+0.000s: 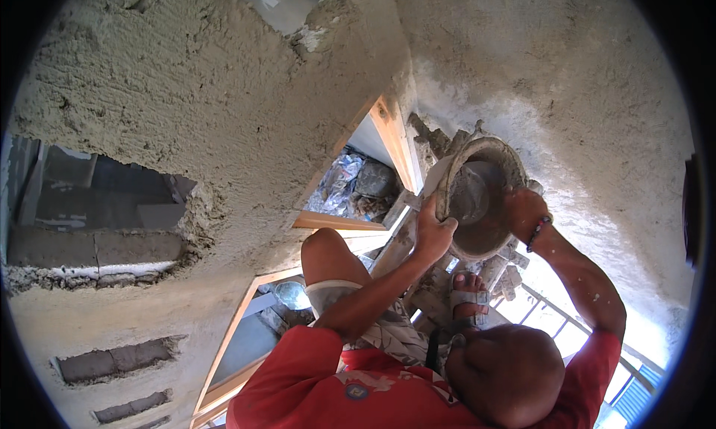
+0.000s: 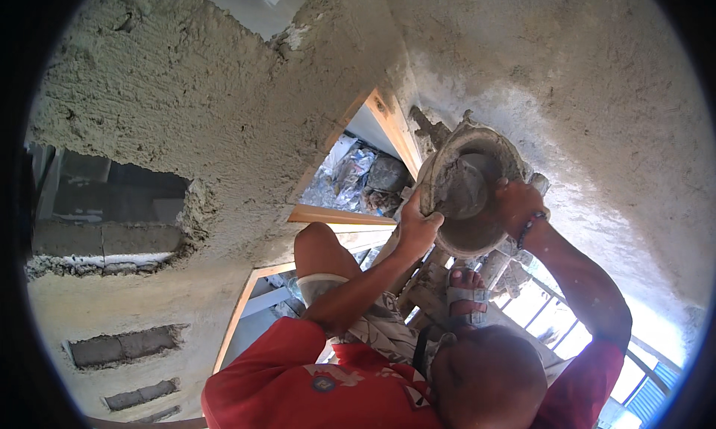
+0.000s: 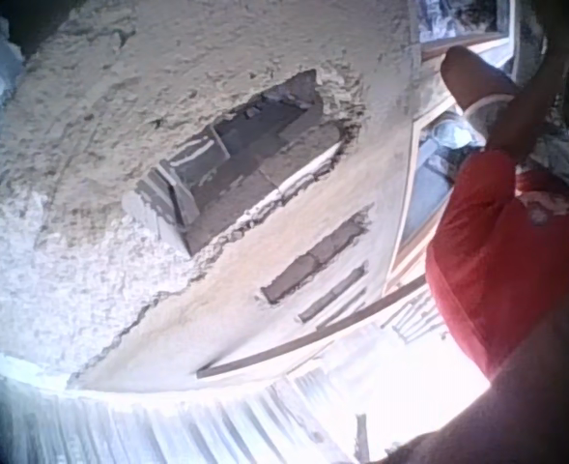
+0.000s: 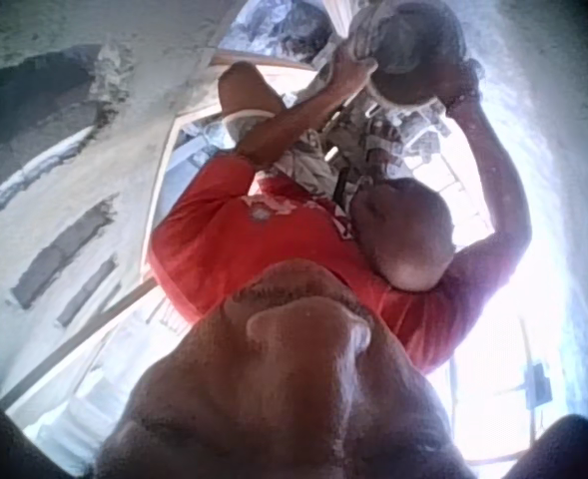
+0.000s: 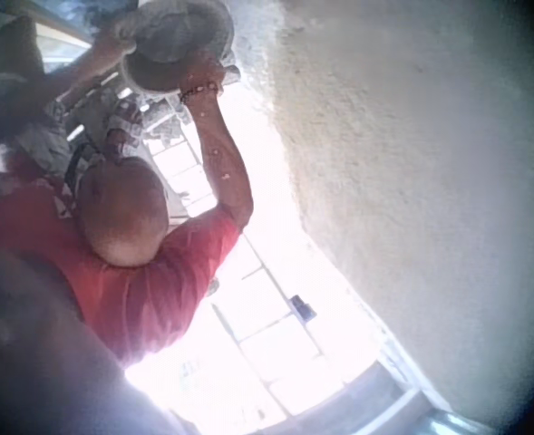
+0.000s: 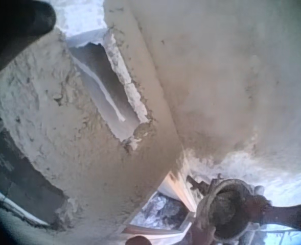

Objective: The person applies plaster to a high corner of a wall using a trowel while standing on a bamboo scaffold, smoothing the material over the surface and into gaps.

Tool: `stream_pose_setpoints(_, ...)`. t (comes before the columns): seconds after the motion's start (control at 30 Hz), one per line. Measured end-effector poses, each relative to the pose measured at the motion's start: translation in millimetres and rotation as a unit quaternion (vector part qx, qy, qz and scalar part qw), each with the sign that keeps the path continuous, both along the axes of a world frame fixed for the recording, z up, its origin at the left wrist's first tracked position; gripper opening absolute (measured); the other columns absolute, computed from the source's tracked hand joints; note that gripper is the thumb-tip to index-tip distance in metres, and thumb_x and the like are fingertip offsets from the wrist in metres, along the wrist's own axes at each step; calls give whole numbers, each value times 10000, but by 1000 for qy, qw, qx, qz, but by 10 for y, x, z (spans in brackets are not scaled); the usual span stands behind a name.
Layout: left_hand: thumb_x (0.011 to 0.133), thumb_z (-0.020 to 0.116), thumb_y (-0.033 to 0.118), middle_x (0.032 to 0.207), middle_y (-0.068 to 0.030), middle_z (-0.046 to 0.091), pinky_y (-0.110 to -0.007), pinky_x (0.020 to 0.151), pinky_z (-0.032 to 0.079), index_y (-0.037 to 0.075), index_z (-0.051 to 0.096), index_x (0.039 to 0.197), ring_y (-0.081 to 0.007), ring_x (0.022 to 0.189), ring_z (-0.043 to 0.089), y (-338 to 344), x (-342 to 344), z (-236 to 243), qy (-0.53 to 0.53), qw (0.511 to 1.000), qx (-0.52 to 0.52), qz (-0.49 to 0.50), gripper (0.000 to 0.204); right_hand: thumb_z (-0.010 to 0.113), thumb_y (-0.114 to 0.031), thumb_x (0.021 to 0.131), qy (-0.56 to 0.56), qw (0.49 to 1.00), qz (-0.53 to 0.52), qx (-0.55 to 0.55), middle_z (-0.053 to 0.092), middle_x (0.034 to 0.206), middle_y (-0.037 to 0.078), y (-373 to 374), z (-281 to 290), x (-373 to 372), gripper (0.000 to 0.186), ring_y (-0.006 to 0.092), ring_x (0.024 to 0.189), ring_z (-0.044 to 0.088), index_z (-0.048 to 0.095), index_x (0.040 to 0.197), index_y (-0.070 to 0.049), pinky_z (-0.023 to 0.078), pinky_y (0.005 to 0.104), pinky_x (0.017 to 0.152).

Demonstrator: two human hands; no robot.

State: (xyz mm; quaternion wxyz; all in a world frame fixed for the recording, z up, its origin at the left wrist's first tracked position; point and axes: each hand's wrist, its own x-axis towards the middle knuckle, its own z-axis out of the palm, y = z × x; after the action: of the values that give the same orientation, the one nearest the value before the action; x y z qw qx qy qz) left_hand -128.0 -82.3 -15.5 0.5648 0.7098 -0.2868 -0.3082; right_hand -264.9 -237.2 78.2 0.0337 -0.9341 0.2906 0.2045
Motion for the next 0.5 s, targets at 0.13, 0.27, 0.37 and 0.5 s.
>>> stream_pose_setpoints(0.13,691,588,-27,1115,-174,585,-343,934,428,-53,459,1267,-276,1025,572,2,5,-107,21,998,-55,18,590,562,-325,850,50,994,72,67,663,893,177,110,-52,50,307,305,902,655,680,901,-46,534,396,761)
stream_pose_setpoints(0.27,698,511,-91,1111,-106,595,-285,897,440,-42,473,1250,-164,1001,569,12,53,-50,68,994,-86,14,556,538,-258,837,31,975,143,166,672,933,144,11,84,20,254,302,916,654,696,933,-85,538,383,774)
stream_pose_setpoints(0.37,702,567,-82,1098,-127,587,-309,900,445,-43,466,1244,-188,1002,568,31,121,25,83,993,-78,10,553,545,-259,817,-65,958,43,277,674,923,131,6,89,-40,242,314,860,661,693,914,-94,544,396,747)
stream_pose_setpoints(0.5,704,591,-74,1086,-144,585,-318,891,452,-47,464,1234,-202,989,574,-13,83,206,99,994,-51,0,546,566,-260,803,38,984,51,169,667,904,145,-63,-160,-116,244,324,825,664,663,923,-71,545,420,713)
